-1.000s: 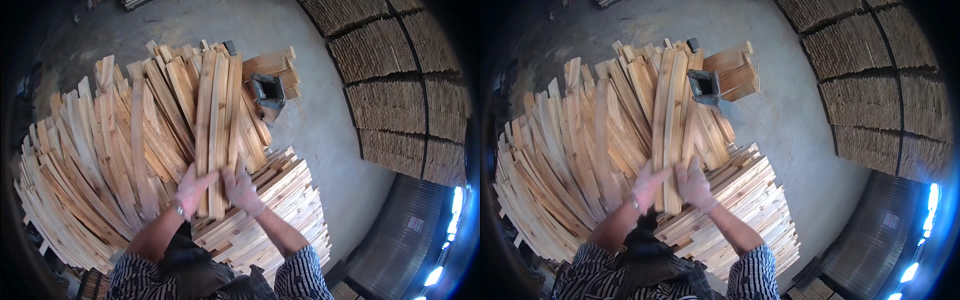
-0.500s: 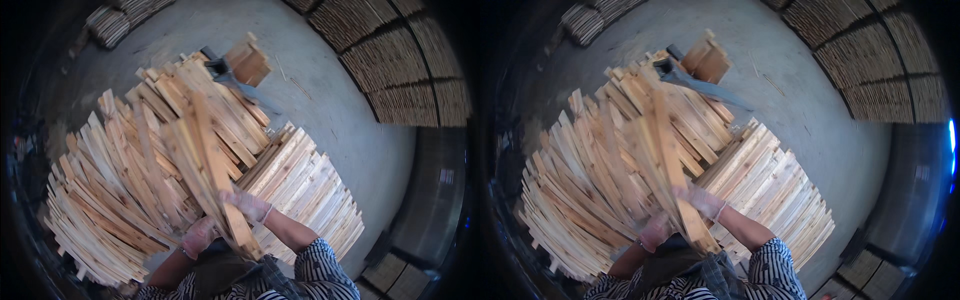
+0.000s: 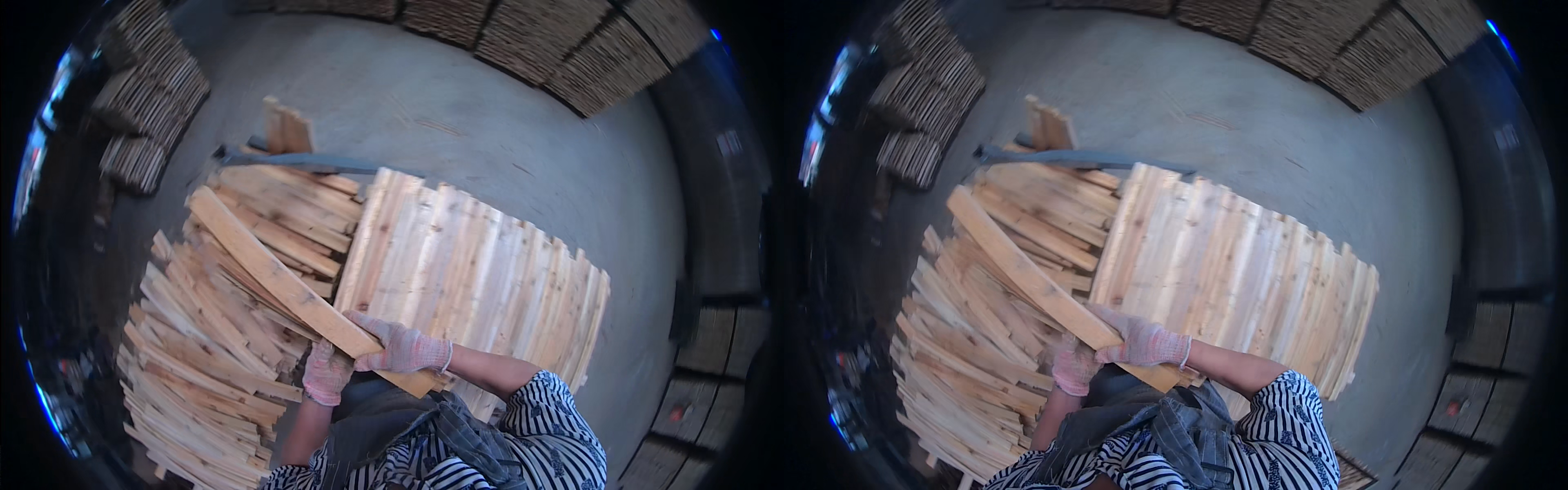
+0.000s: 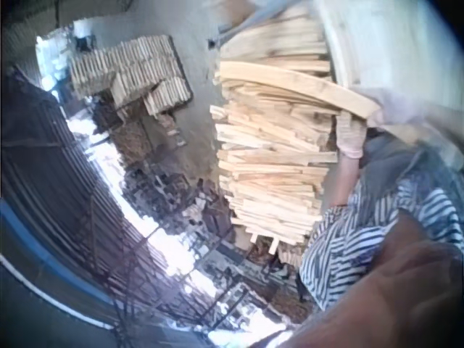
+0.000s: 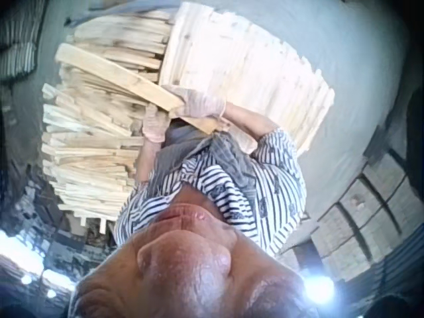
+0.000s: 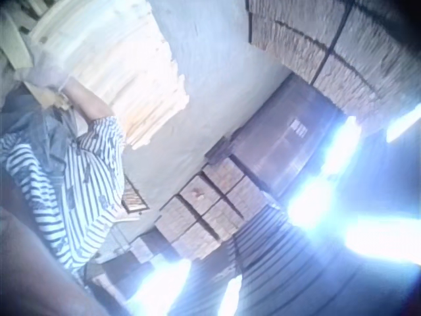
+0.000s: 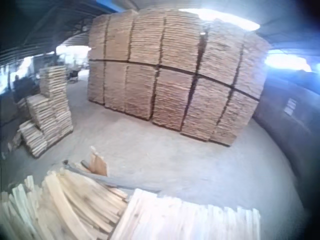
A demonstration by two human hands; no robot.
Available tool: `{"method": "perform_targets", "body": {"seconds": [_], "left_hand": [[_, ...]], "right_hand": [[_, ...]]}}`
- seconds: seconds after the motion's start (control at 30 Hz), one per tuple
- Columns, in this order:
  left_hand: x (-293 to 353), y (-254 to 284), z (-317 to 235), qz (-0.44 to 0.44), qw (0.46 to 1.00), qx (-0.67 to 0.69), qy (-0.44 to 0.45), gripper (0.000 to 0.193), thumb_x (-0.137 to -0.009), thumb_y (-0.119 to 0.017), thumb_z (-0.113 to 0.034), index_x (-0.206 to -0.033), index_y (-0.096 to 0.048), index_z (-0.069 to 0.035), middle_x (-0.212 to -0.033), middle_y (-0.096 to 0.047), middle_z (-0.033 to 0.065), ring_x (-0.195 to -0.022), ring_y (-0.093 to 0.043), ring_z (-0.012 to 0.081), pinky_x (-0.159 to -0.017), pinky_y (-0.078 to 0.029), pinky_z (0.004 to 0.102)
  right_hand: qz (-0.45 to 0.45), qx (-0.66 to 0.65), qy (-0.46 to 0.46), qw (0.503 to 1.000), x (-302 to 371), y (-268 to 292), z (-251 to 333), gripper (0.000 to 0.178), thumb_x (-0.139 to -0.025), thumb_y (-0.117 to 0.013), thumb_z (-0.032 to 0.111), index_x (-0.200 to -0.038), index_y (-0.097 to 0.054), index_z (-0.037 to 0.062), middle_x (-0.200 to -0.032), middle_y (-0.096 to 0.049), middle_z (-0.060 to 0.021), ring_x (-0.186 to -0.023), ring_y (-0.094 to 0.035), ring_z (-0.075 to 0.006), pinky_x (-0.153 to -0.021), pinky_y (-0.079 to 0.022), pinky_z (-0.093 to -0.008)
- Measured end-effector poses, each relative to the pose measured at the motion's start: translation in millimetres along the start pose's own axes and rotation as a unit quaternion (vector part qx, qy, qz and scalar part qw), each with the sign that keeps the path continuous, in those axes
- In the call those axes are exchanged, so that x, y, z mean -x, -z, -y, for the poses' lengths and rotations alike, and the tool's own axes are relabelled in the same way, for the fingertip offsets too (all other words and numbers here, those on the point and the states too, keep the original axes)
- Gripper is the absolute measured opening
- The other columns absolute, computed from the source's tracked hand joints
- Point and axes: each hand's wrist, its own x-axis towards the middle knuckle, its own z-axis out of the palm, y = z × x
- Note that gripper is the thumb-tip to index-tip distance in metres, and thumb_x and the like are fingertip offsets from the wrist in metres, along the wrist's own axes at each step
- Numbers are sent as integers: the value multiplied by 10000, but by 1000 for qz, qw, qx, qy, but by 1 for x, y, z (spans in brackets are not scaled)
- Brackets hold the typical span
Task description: The person stacks wooden planks in a warehouse environment. They pick up planks from a large pile on the floor and arrange them into neat, organized stacks on a metal rack. The person uses both hands to lift and place the wood, occasionally adjusting the alignment of the planks to ensure a stable stack.
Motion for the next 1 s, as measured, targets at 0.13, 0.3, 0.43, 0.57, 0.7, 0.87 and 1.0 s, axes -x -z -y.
{"method": "perform_targets", "body": {"seconds": [0.13, 0.3, 0.43, 0.57, 0.7, 0.87, 1.0], "left_hand": [[-24, -48, 1, 55, 972, -212, -82, 626, -835, -812, -220, -1337, -467, -77, -1252, -576, 100, -1165, -573, 257, -1034, -467, 417], [-77, -85, 15, 110, 820, -494, -267, 506, -912, -710, -285, -1334, -512, -88, -1256, -594, 104, -1184, -571, 254, -1009, -478, 419], [-97, -127, 58, 166, 840, -497, -141, 511, -935, -666, -345, -1337, -519, -65, -1275, -591, 116, -1202, -557, 251, -1021, -462, 412], [-99, -175, 115, 245, 793, -555, -58, 535, -958, -622, -406, -1339, -526, -43, -1295, -588, 129, -1221, -542, 249, -1032, -447, 405], [-105, -211, 141, 306, 692, -650, -65, 575, -981, -579, -467, -1342, -533, -21, -1314, -584, 141, -1239, -528, 246, -1043, -431, 398], [-107, -277, 150, 364, 433, -771, -291, 463, -980, -633, -358, -1286, -542, -23, -1283, -585, 103, -1174, -550, 261, -999, -454, 439], [-137, -289, 204, 205, 890, -406, 39, 305, -905, -700, -236, -1125, -589, -57, -920, -623, 66, -861, -620, 193, -743, -522, 353]], "right_hand": [[-79, 36, 94, 992, 73, 39, 30, 904, -826, -783, 350, -1535, -303, 61, -1424, -493, -227, -1326, -486, -331, -1112, -373, -389], [-248, 214, 257, 909, 139, 93, -2, 936, -718, -815, 218, -1506, -335, 65, -1365, -499, -237, -1260, -492, -412, -1094, -395, -448], [-343, 249, 197, 884, 200, 112, -33, 959, -695, -821, 205, -1480, -298, 37, -1314, -530, -236, -1197, -527, -418, -1042, -435, -454], [-457, 210, 176, 846, 208, 111, -119, 944, -669, -848, 279, -1441, -356, 49, -1198, -597, -223, -1116, -581, -417, -969, -485, -455], [-476, 134, 104, 863, 227, 108, -130, 779, -655, -850, 292, -1303, -500, 42, -1173, -618, -222, -1104, -608, -379, -958, -496, -438], [-471, 53, 32, 880, 272, 128, -117, 739, -621, -876, 299, -1232, -525, 78, -1089, -646, -200, -1056, -630, -374, -882, -530, -401], [-609, -65, 7, 790, 327, 129, -108, 782, -629, -859, 314, -1263, -506, 20, -1099, -629, -229, -1047, -633, -368, -916, -515, -398]]}}
